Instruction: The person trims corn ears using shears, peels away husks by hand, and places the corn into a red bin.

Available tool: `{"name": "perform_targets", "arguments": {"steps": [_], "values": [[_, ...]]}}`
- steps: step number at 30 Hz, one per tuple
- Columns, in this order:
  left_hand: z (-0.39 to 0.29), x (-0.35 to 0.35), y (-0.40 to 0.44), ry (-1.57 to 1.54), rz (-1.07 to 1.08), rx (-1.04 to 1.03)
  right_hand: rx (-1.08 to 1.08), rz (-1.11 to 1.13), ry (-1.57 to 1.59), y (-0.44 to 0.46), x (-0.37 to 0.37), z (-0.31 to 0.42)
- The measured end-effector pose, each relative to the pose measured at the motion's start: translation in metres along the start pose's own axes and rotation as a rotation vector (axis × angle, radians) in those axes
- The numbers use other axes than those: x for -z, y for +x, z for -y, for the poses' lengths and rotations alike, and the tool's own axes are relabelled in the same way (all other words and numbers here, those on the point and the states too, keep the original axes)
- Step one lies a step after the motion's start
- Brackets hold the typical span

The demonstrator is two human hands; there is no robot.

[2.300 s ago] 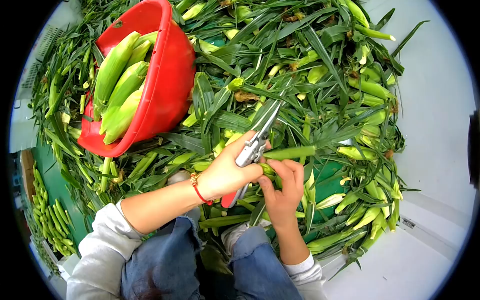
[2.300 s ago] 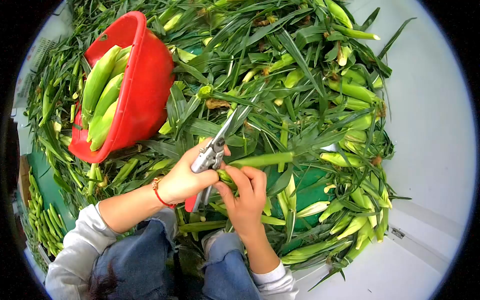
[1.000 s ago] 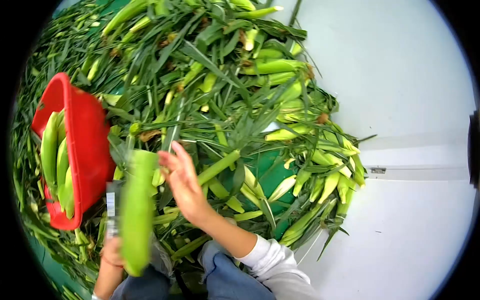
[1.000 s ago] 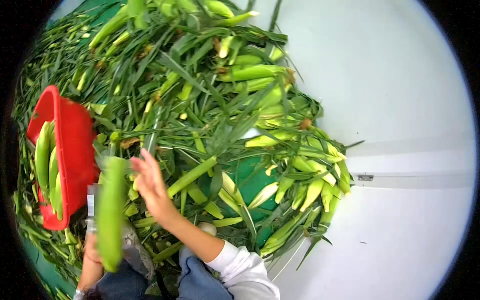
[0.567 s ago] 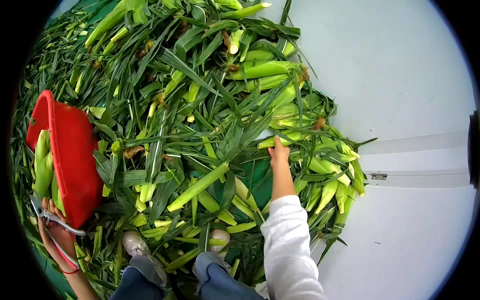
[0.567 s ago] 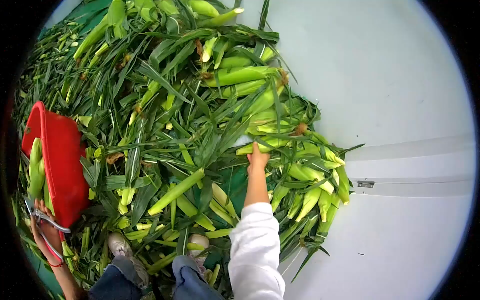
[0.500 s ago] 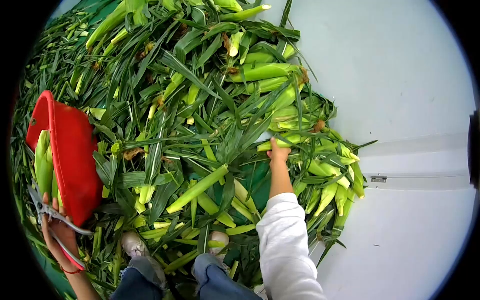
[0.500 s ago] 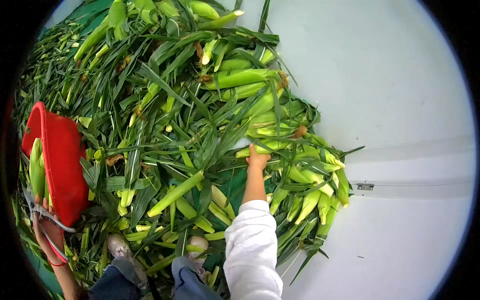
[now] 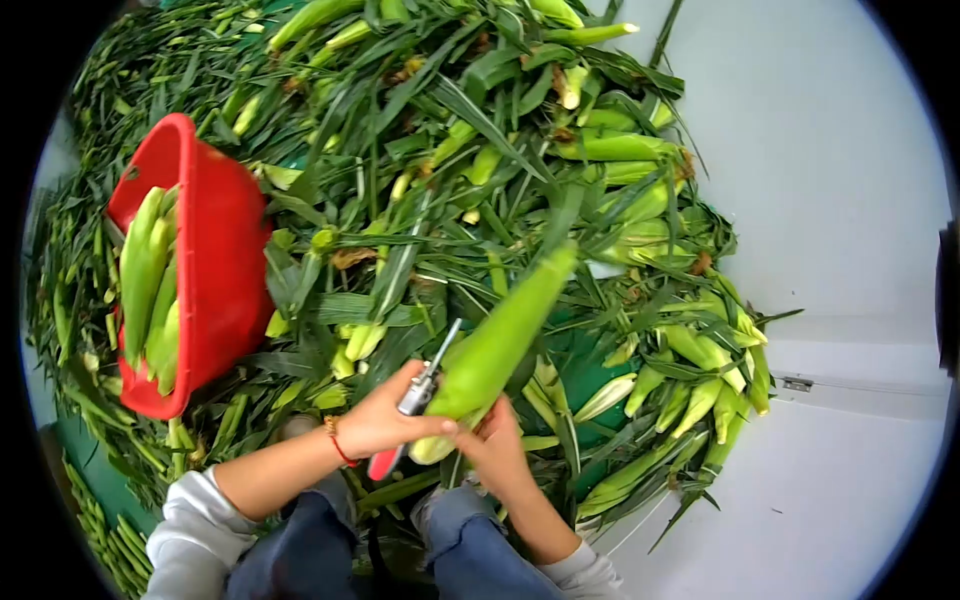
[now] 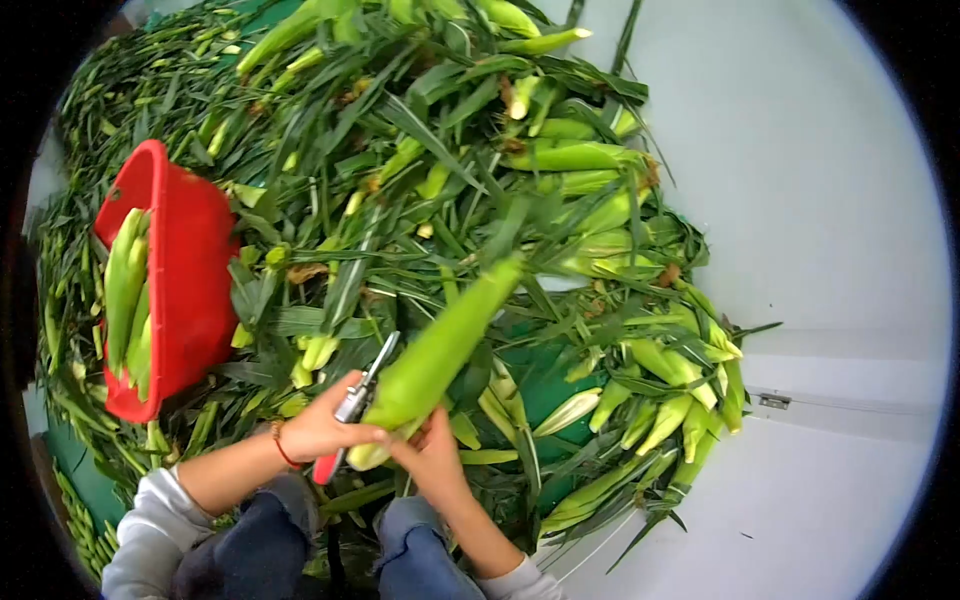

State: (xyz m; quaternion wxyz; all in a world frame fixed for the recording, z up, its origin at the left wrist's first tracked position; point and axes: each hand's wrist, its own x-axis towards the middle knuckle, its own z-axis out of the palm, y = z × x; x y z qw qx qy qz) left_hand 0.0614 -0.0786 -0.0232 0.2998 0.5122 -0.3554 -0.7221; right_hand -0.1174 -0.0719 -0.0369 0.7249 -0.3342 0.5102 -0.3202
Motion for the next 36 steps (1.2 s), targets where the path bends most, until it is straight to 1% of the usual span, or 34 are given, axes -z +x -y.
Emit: {"name": "perform_targets", "arguments": {"steps": [2, 3, 6, 7, 8, 10, 11, 12, 14, 16, 17, 18, 20, 22, 23, 24, 26, 27, 28, 30, 32, 35, 36], "values": [[0.017, -0.001, -0.012, -0.399, -0.079, 0.002, -0.053, 0.107, 0.071, -0.010, -0.012, 0.008], [0.003, 0.001, -0.021, -0.428, -0.046, -0.019, -0.078, 0.159, 0.102, -0.013, -0.015, 0.011], [0.014, 0.009, -0.039, -0.243, -0.150, -0.126, 0.234, 0.008, -0.622, 0.000, -0.010, 0.008], [0.015, 0.013, -0.042, -0.145, -0.171, -0.160, 0.264, -0.129, -0.492, 0.004, -0.006, 0.002], [0.014, 0.017, -0.043, 0.031, -0.183, -0.130, 0.266, -0.198, -0.196, 0.010, -0.003, -0.003], [0.012, 0.020, -0.047, 0.378, -0.193, -0.054, 0.228, -0.113, -0.015, 0.023, -0.020, 0.009], [0.011, 0.018, -0.047, 0.554, -0.198, -0.285, 0.268, -0.085, -0.036, 0.023, -0.032, 0.017], [0.005, 0.017, -0.043, 0.640, -0.172, -0.516, 0.301, -0.103, 0.026, 0.032, -0.037, 0.015], [0.001, 0.018, -0.037, 0.621, -0.153, -0.575, 0.127, -0.116, 0.204, 0.039, -0.032, 0.024], [-0.007, 0.024, -0.043, 0.468, -0.054, -0.240, 0.045, 0.144, 0.496, 0.044, -0.021, 0.039], [-0.008, 0.028, -0.044, 0.145, -0.024, -0.126, 0.080, 0.199, 0.631, 0.045, -0.023, 0.040], [0.000, 0.026, -0.044, -0.198, -0.109, -0.166, 0.134, 0.155, 0.729, 0.046, -0.028, 0.046], [0.003, 0.047, -0.038, -0.068, -0.313, -0.178, 0.174, -0.073, 0.819, 0.057, -0.009, 0.045], [-0.005, 0.065, -0.042, 0.281, -0.521, -0.021, 0.234, -0.282, 0.850, 0.069, -0.002, 0.059], [0.000, 0.072, -0.044, 0.481, -0.586, -0.010, 0.270, -0.248, 0.859, 0.072, 0.011, 0.054], [0.009, 0.075, -0.047, 0.371, -0.536, 0.007, 0.315, -0.229, 0.814, 0.071, 0.011, 0.057], [0.025, 0.068, -0.055, -0.492, -0.229, 0.105, 0.330, -0.267, 0.762, 0.072, 0.017, 0.056], [0.025, 0.061, -0.057, -0.701, -0.051, 0.147, 0.354, -0.294, 0.705, 0.073, 0.015, 0.055], [0.028, 0.056, -0.057, -0.829, 0.112, 0.247, 0.380, -0.320, 0.650, 0.073, 0.011, 0.054], [0.018, 0.031, -0.056, -0.870, 0.255, 0.263, 0.419, -0.375, 0.540, 0.069, 0.002, 0.050], [0.009, 0.012, -0.049, -0.901, 0.352, 0.302, 0.459, -0.427, 0.426, 0.063, -0.012, 0.047], [0.000, -0.003, -0.035, -0.952, 0.324, 0.322, 0.473, -0.387, 0.411, 0.052, -0.027, 0.047], [-0.002, -0.003, -0.033, -0.917, 0.265, 0.287, 0.479, -0.369, 0.408, 0.049, -0.029, 0.044]]}}
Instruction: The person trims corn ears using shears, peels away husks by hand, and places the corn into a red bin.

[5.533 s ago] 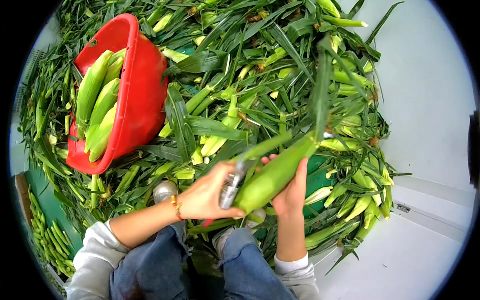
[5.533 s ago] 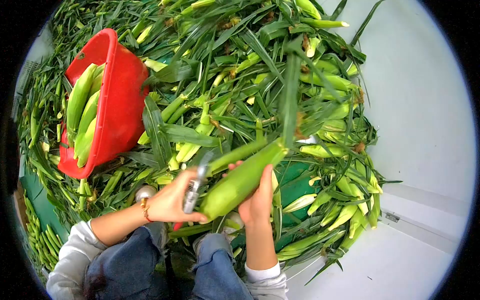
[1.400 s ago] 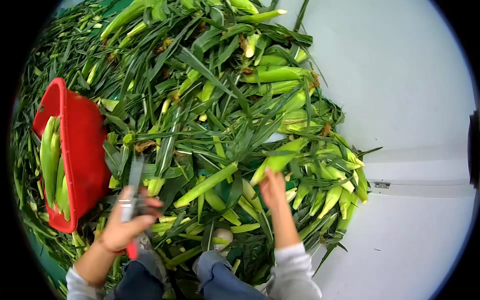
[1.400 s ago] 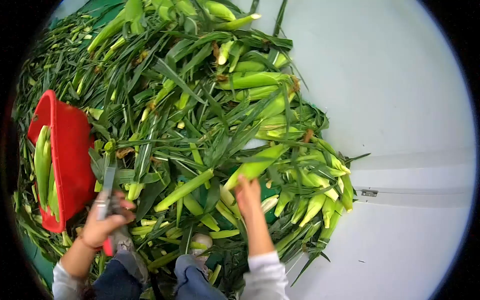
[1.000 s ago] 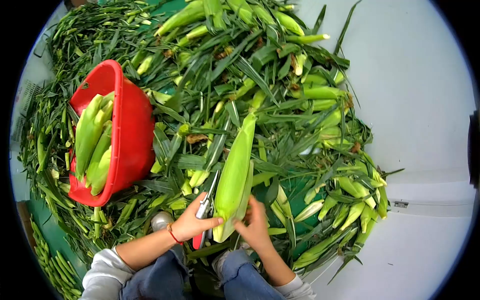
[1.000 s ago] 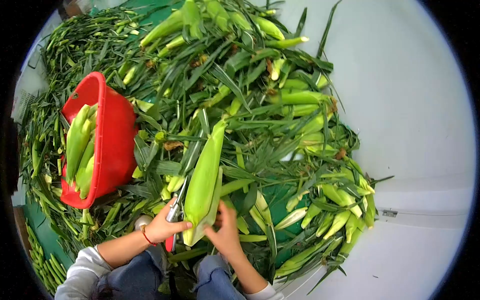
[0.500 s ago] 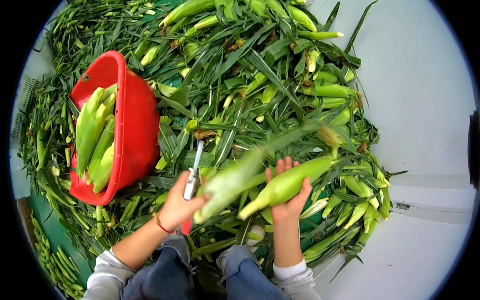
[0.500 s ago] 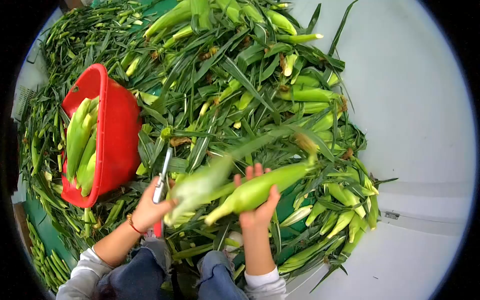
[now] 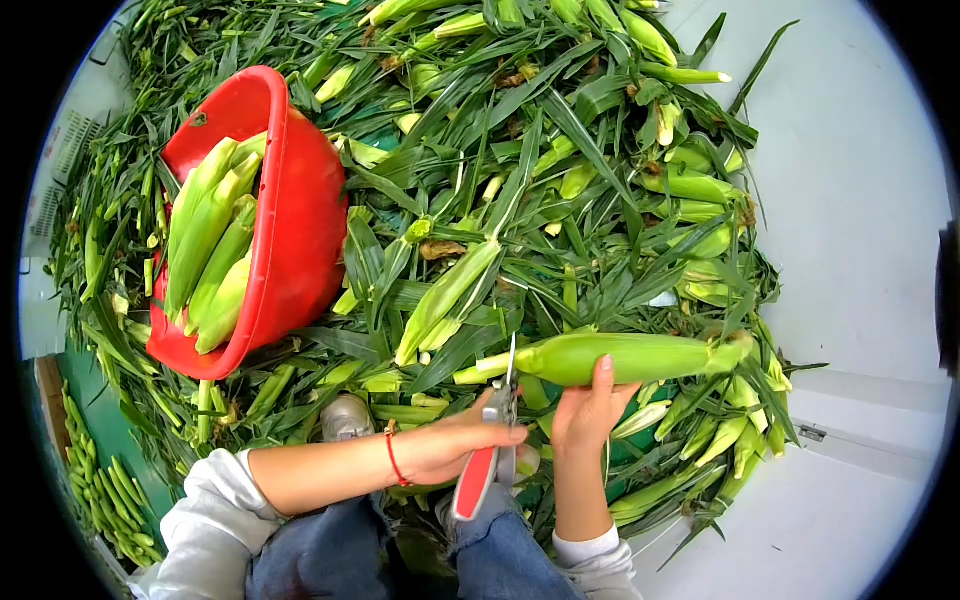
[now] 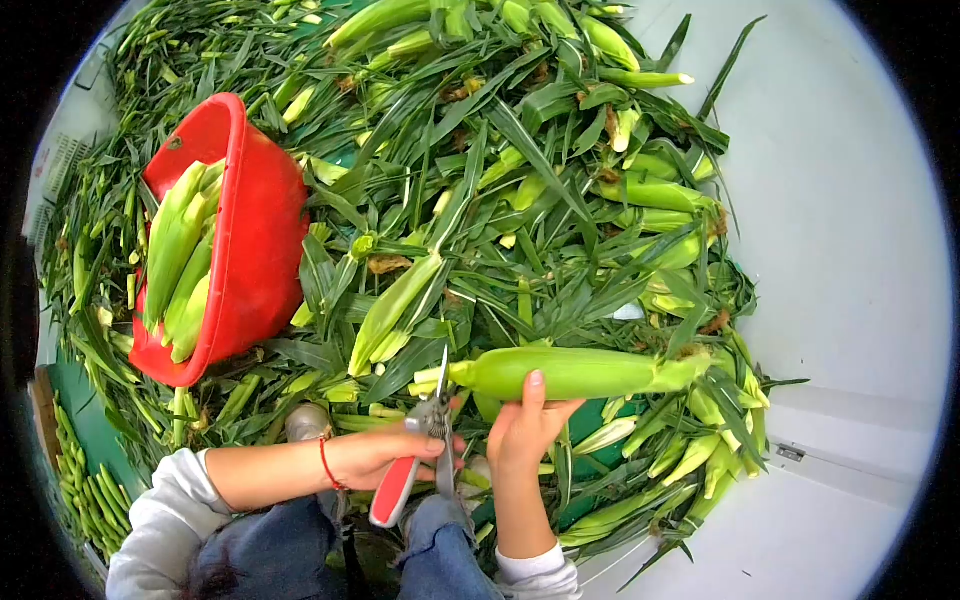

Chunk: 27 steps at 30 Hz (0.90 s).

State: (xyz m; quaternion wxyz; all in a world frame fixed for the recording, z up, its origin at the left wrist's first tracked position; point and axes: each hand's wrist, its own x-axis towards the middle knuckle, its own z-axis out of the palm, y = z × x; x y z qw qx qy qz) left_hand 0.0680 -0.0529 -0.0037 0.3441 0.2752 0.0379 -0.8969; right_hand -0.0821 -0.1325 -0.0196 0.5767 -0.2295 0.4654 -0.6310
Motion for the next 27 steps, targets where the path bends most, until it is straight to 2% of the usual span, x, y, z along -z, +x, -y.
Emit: {"name": "perform_targets", "arguments": {"steps": [4, 6, 10, 11, 12, 14, 16, 18, 21, 22, 24, 26, 27], "values": [[0.007, -0.007, 0.002, 0.106, -0.131, -0.136, 0.063, 0.012, -0.045, -0.002, 0.005, -0.008], [0.008, 0.009, -0.001, 0.182, -0.118, -0.103, 0.055, 0.013, -0.050, 0.000, 0.007, -0.005], [-0.024, 0.018, -0.013, 1.046, -0.095, -0.193, -0.027, 0.244, -0.500, 0.012, 0.040, 0.007], [-0.038, 0.008, -0.020, 1.361, -0.140, -0.179, -0.082, 0.239, -0.574, 0.012, 0.043, 0.011], [-0.035, 0.022, -0.015, 1.570, -0.097, -0.475, -0.081, 0.301, -0.686, 0.010, 0.046, 0.013], [-0.056, 0.004, -0.016, 1.580, -0.085, -0.273, -0.068, 0.432, -0.910, 0.004, 0.048, 0.017], [-0.054, 0.006, -0.009, 1.493, -0.100, -0.348, -0.031, 0.465, -0.962, -0.007, 0.040, 0.019], [-0.045, 0.009, 0.002, 1.505, -0.173, -0.554, -0.026, 0.495, -1.026, -0.016, 0.029, 0.020], [-0.048, 0.007, 0.010, 1.480, -0.393, -0.674, -0.153, 0.538, -0.955, -0.025, 0.027, 0.017], [-0.051, 0.014, 0.009, 1.466, -0.396, -0.769, -0.192, 0.534, -0.907, -0.025, 0.028, 0.017], [-0.058, 0.018, -0.008, 1.548, -0.342, -0.549, -0.173, 0.559, -0.999, -0.020, 0.033, 0.024], [-0.057, 0.027, -0.014, 1.471, -0.228, -0.475, -0.173, 0.578, -1.043, -0.021, 0.035, 0.027], [-0.056, 0.029, -0.017, 1.429, -0.174, -0.436, -0.126, 0.618, -1.160, -0.021, 0.036, 0.028]]}}
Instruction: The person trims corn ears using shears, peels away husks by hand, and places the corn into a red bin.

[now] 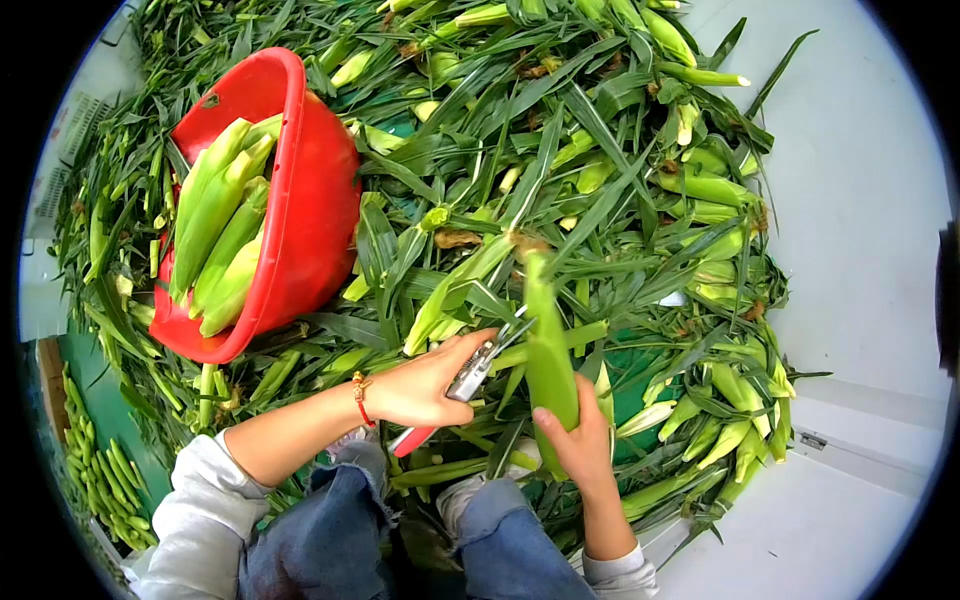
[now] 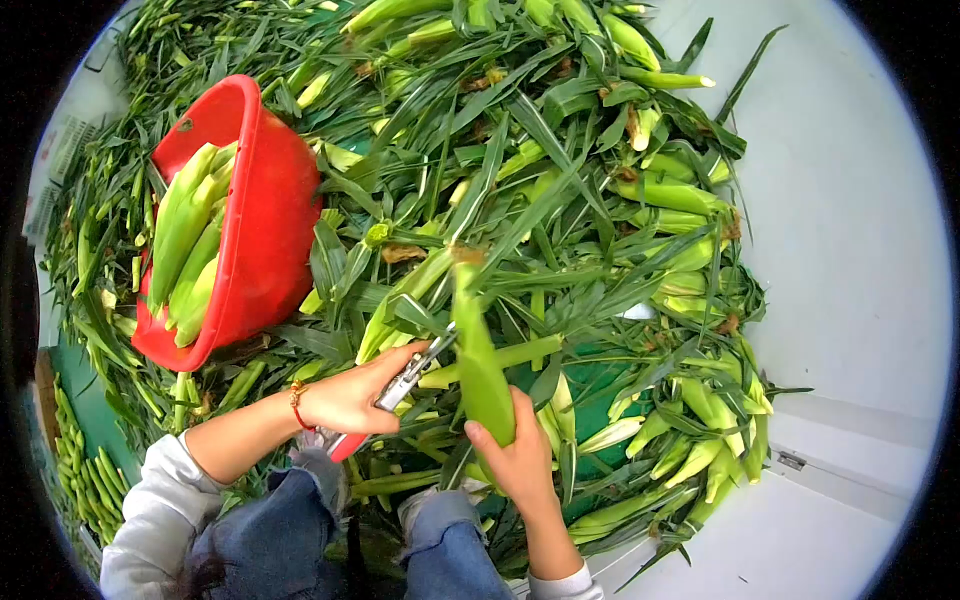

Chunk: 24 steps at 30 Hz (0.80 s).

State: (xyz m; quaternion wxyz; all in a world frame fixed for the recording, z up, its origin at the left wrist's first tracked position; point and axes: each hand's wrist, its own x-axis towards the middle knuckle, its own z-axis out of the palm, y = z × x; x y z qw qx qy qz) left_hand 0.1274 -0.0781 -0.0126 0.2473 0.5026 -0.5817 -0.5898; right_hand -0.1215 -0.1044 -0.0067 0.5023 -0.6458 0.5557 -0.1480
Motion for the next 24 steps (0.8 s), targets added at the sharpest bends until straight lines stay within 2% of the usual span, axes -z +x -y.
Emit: {"name": "perform_targets", "arguments": {"steps": [3, 7, 10, 14, 15, 16, 17, 18, 19, 20, 21, 23, 24], "values": [[-0.003, 0.007, 0.002, -0.357, 0.124, 0.142, 0.041, 0.055, -0.193, -0.001, 0.002, 0.004], [0.008, 0.025, 0.002, -0.214, 0.302, 0.125, 0.151, 0.065, -0.410, 0.004, 0.022, 0.004], [0.005, 0.017, -0.002, 0.032, 0.204, 0.090, 0.282, 0.065, -0.530, 0.010, 0.036, 0.007], [0.016, -0.007, -0.014, 0.300, -0.081, 0.026, 0.149, 0.128, -0.675, 0.010, 0.039, 0.015], [0.025, -0.009, -0.016, 0.368, -0.164, 0.003, 0.178, 0.118, -0.539, 0.009, 0.038, 0.005], [0.030, -0.004, -0.015, 0.252, -0.196, 0.244, 0.204, 0.114, -0.407, 0.006, 0.036, -0.013], [0.039, 0.000, -0.018, 0.163, -0.266, 0.329, 0.234, 0.109, -0.278, 0.004, 0.037, -0.025], [0.052, 0.002, -0.025, 0.068, -0.224, 0.358, 0.085, 0.173, -0.046, -0.002, 0.037, -0.028], [0.060, 0.003, -0.032, -0.023, -0.181, 0.389, 0.079, 0.180, 0.040, -0.007, 0.032, -0.029], [0.063, 0.002, -0.039, -0.134, 0.005, 0.439, 0.085, 0.184, 0.126, -0.008, 0.024, -0.028], [0.044, 0.002, -0.044, -0.116, 0.096, 0.370, 0.094, 0.184, 0.211, -0.007, 0.014, -0.025], [0.033, -0.021, -0.056, -0.340, 0.080, 0.281, -0.046, 0.134, 0.304, -0.002, -0.015, -0.004], [0.023, -0.027, -0.056, -0.317, -0.082, 0.105, 0.037, 0.092, 0.157, 0.001, -0.029, 0.014]]}}
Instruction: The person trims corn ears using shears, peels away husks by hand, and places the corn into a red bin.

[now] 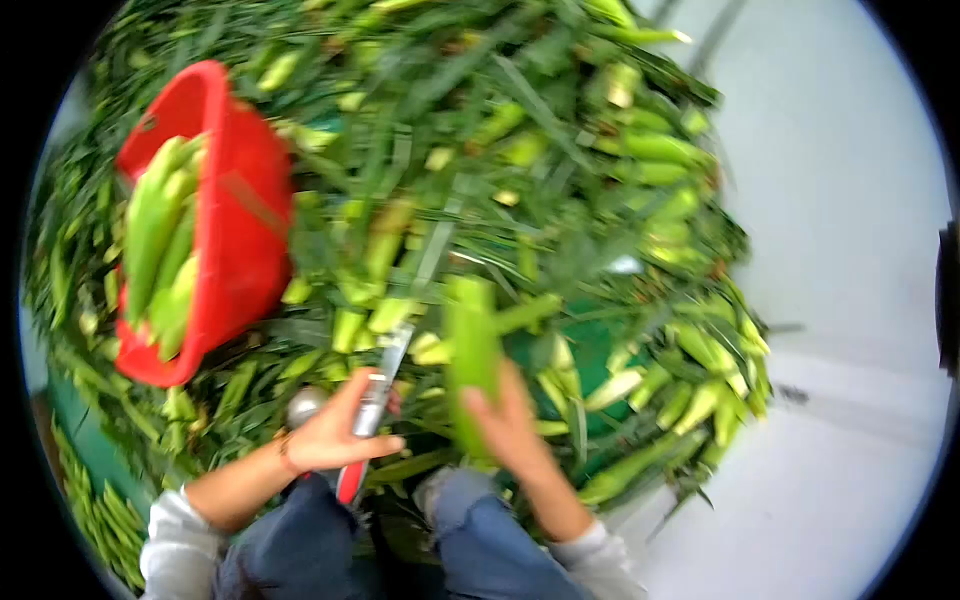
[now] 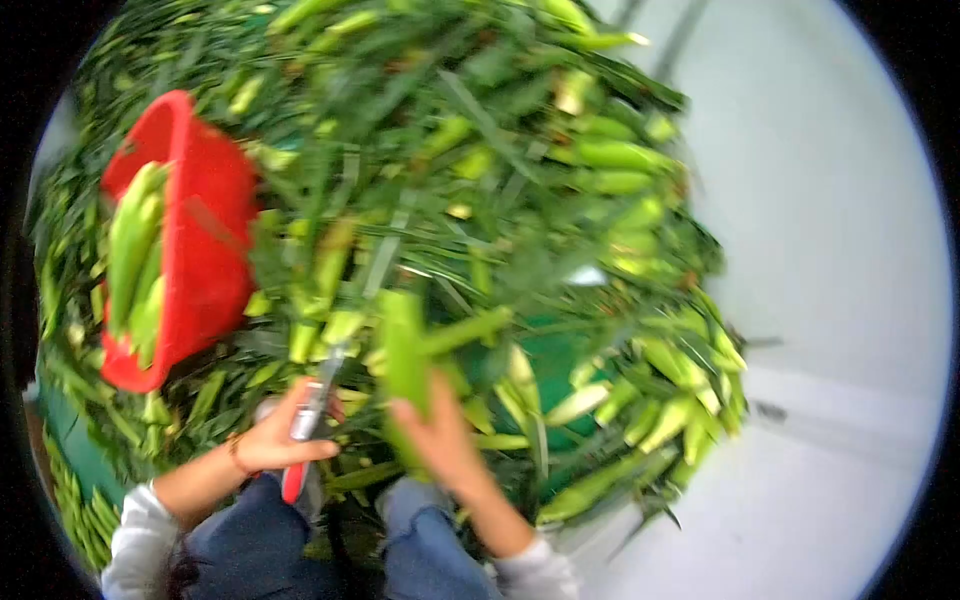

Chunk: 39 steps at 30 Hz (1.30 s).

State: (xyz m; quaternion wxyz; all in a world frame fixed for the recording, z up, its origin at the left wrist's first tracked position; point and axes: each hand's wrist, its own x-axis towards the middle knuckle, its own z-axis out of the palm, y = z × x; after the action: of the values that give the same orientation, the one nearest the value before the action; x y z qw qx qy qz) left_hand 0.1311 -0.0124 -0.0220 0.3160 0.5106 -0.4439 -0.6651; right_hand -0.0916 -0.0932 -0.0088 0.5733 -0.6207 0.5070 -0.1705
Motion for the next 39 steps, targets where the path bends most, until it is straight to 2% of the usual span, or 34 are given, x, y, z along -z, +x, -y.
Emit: {"name": "perform_targets", "arguments": {"steps": [1, 2, 3, 4, 5, 6, 7, 8, 9, 10, 11, 12, 13, 15, 18, 20, 21, 22, 23, 25, 27, 28, 29, 30, 31, 32, 33, 35, 36, 38, 39], "values": [[-0.007, -0.008, -0.001, -0.012, -0.124, -0.201, 0.126, 0.065, 0.026, 0.003, -0.017, 0.003], [-0.001, -0.014, -0.007, -0.138, -0.278, -0.176, 0.340, 0.032, -0.029, -0.006, -0.034, 0.009], [0.003, -0.013, -0.011, -0.258, -0.439, -0.134, 0.334, 0.294, 0.006, -0.009, -0.032, 0.023], [-0.027, -0.002, -0.020, -0.529, -0.399, 0.011, 0.414, 0.348, 0.104, -0.013, -0.030, 0.030], [-0.027, 0.010, -0.035, -0.511, -0.478, -0.022, 0.385, 0.484, 0.207, -0.011, -0.011, 0.037], [0.014, 0.052, -0.068, -0.429, -0.509, 0.019, 0.379, 0.359, 0.079, -0.008, 0.012, 0.026], [-0.001, 0.059, -0.078, -0.566, -0.720, -0.113, 0.371, 0.239, -0.041, -0.006, 0.037, 0.005], [0.001, 0.091, -0.098, -0.626, -0.802, -0.254, 0.228, -0.156, -0.178, -0.011, 0.065, -0.018], [0.008, 0.134, -0.122, -0.664, -0.807, -0.343, 0.198, -0.290, -0.462, -0.006, 0.113, -0.031], [0.014, 0.176, -0.145, -0.673, -0.813, -0.388, 0.108, -0.491, -0.497, -0.004, 0.157, -0.085], [0.022, 0.215, -0.166, -0.645, -0.836, -0.397, -0.122, -0.654, -0.192, -0.006, 0.202, -0.098], [0.031, 0.251, -0.184, -0.589, -0.871, -0.373, -0.065, -0.707, -0.822, -0.012, 0.249, -0.132], [0.042, 0.282, -0.198, -0.512, -0.905, -0.321, -0.184, -0.707, -1.012, -0.015, 0.287, -0.152], [0.061, 0.322, -0.215, -0.332, -0.933, -0.185, -0.174, -0.597, -1.395, -0.017, 0.335, -0.169], [0.063, 0.311, -0.212, -0.212, -0.856, -0.168, -0.154, -0.509, -1.852, 0.004, 0.355, -0.203], [0.016, 0.228, -0.152, -0.403, -0.880, -0.366, -0.457, -0.316, -1.744, 0.023, 0.351, -0.190], [-0.032, 0.167, -0.111, -0.536, -0.940, -0.404, -0.609, -0.210, -1.672, 0.028, 0.340, -0.177], [-0.060, 0.120, -0.082, -0.455, -0.873, -0.367, -0.603, -0.104, -1.515, 0.024, 0.322, -0.136], [-0.071, 0.087, -0.059, -0.380, -0.810, -0.336, -0.508, -0.176, -1.265, 0.021, 0.313, -0.135], [-0.063, 0.061, -0.030, -0.204, -0.537, -0.168, -0.328, -0.290, -0.759, -0.005, 0.289, -0.139], [-0.082, 0.008, 0.008, -0.237, -0.318, -0.034, -0.293, -0.435, 0.399, -0.021, 0.220, -0.102], [-0.080, -0.013, 0.027, -0.309, -0.208, 0.069, -0.260, -0.476, 0.625, -0.025, 0.192, -0.098], [-0.074, -0.025, 0.042, -0.240, -0.037, 0.106, -0.228, -0.515, 0.855, -0.026, 0.165, -0.092], [-0.070, -0.040, 0.053, -0.191, 0.082, 0.101, -0.200, -0.429, 0.925, -0.026, 0.141, -0.075], [-0.057, -0.053, 0.065, -0.016, 0.145, -0.022, -0.180, -0.380, 1.050, -0.026, 0.115, -0.062], [-0.054, -0.065, 0.072, 0.196, 0.201, 0.038, -0.139, -0.348, 1.122, -0.027, 0.092, -0.044], [-0.050, -0.081, 0.073, 0.350, 0.119, -0.159, -0.102, -0.319, 1.188, -0.029, 0.073, -0.030], [-0.063, -0.093, 0.065, 0.424, 0.173, -0.042, -0.072, -0.420, 1.099, -0.038, 0.049, -0.015], [-0.065, -0.094, 0.059, 0.434, 0.184, -0.046, -0.120, -0.546, 1.000, -0.043, 0.041, -0.010], [-0.064, -0.091, 0.049, 0.449, 0.202, -0.056, -0.079, -0.565, 0.924, -0.055, 0.046, -0.022], [-0.060, -0.086, 0.045, 0.406, 0.173, -0.147, -0.063, -0.567, 0.885, -0.057, 0.049, -0.020]]}}
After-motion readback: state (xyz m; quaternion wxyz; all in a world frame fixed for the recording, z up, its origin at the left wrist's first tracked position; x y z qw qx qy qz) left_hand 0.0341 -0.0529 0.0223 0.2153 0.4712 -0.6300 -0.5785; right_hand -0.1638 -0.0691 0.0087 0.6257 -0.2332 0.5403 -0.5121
